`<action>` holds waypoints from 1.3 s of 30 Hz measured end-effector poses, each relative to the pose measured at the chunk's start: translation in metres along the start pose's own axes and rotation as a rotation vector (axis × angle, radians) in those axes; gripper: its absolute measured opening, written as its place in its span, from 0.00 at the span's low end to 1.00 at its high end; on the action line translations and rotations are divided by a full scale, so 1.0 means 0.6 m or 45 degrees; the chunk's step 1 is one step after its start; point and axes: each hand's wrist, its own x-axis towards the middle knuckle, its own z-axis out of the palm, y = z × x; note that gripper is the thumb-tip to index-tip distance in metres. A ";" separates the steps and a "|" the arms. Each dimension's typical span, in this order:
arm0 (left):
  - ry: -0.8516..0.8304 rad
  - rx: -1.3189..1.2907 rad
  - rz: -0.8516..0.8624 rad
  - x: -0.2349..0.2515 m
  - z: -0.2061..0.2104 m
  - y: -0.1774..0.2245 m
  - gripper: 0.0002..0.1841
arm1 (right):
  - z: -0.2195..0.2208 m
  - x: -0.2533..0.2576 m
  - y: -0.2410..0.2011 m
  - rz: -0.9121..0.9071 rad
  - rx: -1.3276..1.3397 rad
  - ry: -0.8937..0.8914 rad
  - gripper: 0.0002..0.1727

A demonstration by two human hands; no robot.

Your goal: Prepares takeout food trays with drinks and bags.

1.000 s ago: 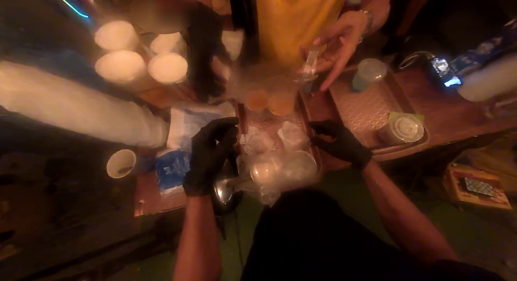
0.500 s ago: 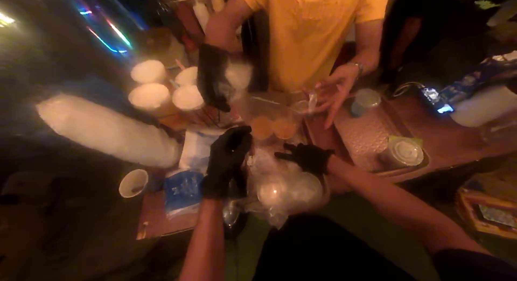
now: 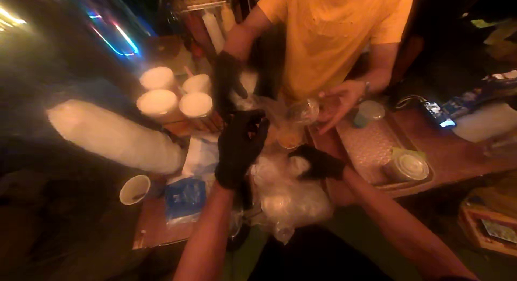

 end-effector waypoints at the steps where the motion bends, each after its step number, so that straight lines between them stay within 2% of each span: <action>1: 0.057 0.002 -0.071 0.005 -0.002 0.002 0.15 | -0.009 -0.012 0.001 -0.019 0.069 0.062 0.46; 4: 0.159 -0.015 -0.209 0.017 -0.010 -0.010 0.14 | -0.046 -0.062 0.001 -0.109 0.313 0.255 0.45; 6: 0.148 0.001 -0.201 0.013 -0.010 -0.019 0.15 | -0.080 -0.111 -0.019 -0.100 0.443 0.287 0.43; 8: 0.120 0.075 -0.023 0.014 -0.008 -0.021 0.18 | -0.126 -0.155 -0.055 -0.189 0.500 0.258 0.42; 10: 0.094 0.250 0.260 0.025 -0.006 -0.011 0.23 | -0.164 -0.186 -0.072 -0.403 0.534 0.243 0.41; 13: -0.189 0.559 0.498 0.057 0.000 0.012 0.33 | -0.213 -0.185 -0.039 -0.733 0.518 0.329 0.42; 15: -0.422 0.708 0.479 0.075 0.014 0.017 0.31 | -0.248 -0.144 -0.044 -0.859 0.488 0.467 0.42; 17: -0.477 0.794 0.481 0.078 0.030 0.008 0.18 | -0.269 -0.091 -0.111 -0.803 0.529 0.592 0.45; 18: -0.473 0.804 0.486 0.077 0.032 0.006 0.12 | -0.278 -0.068 -0.170 -0.635 0.523 0.655 0.47; 19: -0.468 0.805 0.482 0.073 0.033 0.005 0.08 | -0.278 -0.040 -0.207 -0.495 0.496 0.715 0.48; 21: -0.480 0.790 0.467 0.064 0.027 0.001 0.06 | -0.261 0.025 -0.218 -0.374 0.447 0.739 0.48; 24: -0.489 0.765 0.521 0.049 0.017 -0.013 0.06 | -0.237 0.087 -0.187 -0.343 0.382 0.585 0.48; 27: -0.436 0.741 0.530 0.025 0.010 -0.024 0.08 | -0.219 0.114 -0.163 -0.409 0.091 0.379 0.48; 30: -0.405 0.688 0.548 0.002 0.011 -0.030 0.09 | -0.205 0.138 -0.152 -0.588 -0.133 0.228 0.47; 33: -0.401 0.723 0.550 -0.012 0.013 -0.025 0.09 | -0.199 0.155 -0.162 -0.577 -0.350 0.016 0.46; 36: -0.354 0.714 0.564 -0.012 0.016 -0.021 0.10 | -0.185 0.181 -0.160 -0.590 -0.610 -0.157 0.40; 39: -0.285 0.697 0.589 -0.009 0.017 -0.015 0.10 | -0.176 0.183 -0.187 -0.423 -0.869 -0.367 0.30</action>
